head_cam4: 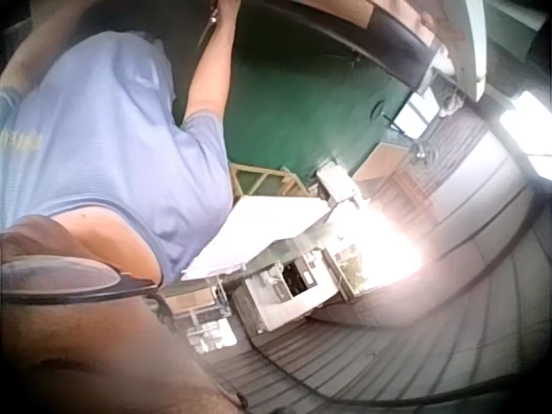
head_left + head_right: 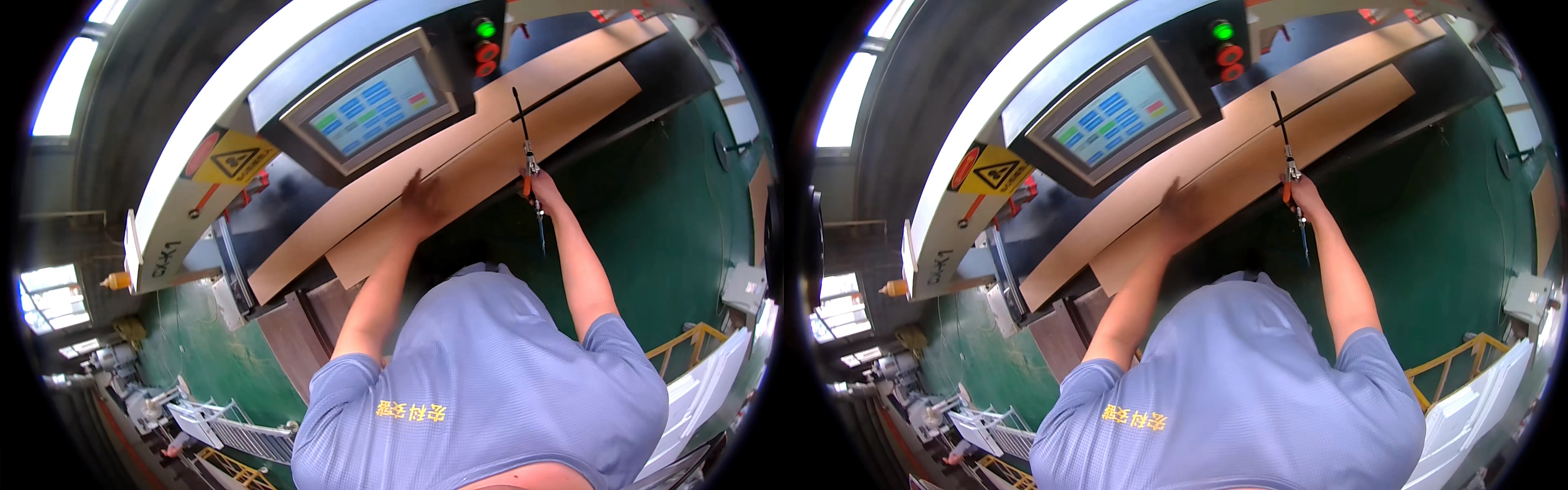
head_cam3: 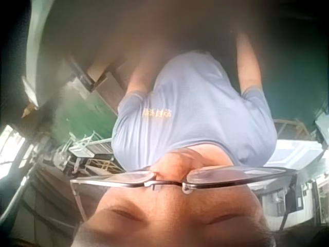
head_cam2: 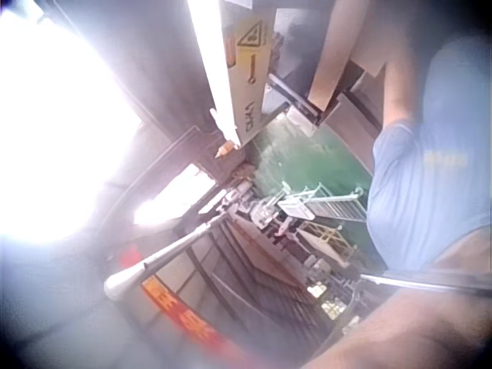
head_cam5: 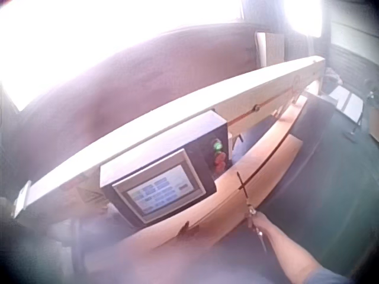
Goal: The person places wooden panels into an edge-banding machine, adjusts the settings on a touchscreen monitor, and retrieves the finished panels to stack them on a table.
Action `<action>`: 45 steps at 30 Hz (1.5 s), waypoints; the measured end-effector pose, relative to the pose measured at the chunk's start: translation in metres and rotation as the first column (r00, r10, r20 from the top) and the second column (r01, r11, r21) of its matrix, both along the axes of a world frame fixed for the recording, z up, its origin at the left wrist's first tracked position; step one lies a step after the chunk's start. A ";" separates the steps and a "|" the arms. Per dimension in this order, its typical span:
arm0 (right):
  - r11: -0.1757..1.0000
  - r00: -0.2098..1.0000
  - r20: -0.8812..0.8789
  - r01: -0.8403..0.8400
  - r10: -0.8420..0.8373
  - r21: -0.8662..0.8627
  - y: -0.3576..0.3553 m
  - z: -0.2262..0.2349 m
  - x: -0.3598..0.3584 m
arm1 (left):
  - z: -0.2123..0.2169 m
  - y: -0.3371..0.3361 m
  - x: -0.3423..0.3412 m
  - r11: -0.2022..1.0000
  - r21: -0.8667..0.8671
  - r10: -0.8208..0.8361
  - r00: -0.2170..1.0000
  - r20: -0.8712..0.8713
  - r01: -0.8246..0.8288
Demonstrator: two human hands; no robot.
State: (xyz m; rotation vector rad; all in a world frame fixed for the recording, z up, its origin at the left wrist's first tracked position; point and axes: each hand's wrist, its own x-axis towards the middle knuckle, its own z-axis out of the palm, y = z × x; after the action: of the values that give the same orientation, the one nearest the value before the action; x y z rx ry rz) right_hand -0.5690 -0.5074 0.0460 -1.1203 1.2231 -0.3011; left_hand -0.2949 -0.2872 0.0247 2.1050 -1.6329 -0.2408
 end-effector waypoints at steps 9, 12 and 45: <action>0.935 0.928 0.244 0.207 -0.280 0.288 0.078 0.008 0.028 | 0.021 0.289 0.269 0.781 0.516 0.191 0.921 0.340 -0.353; 0.909 0.884 0.339 0.189 -0.322 0.371 0.103 0.023 0.040 | 0.014 0.314 0.296 0.733 0.652 -0.034 0.946 0.322 -0.195; 0.831 0.679 0.516 0.540 -0.522 0.130 0.088 0.062 0.058 | 0.279 0.322 0.205 0.706 0.694 -0.071 0.960 0.271 -0.144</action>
State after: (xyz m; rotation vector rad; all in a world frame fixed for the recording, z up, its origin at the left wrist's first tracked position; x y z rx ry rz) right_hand -0.5106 -0.4195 0.1085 -0.6018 1.0068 -1.0221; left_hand -0.0900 0.0345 0.3033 2.8553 -1.8497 -0.6877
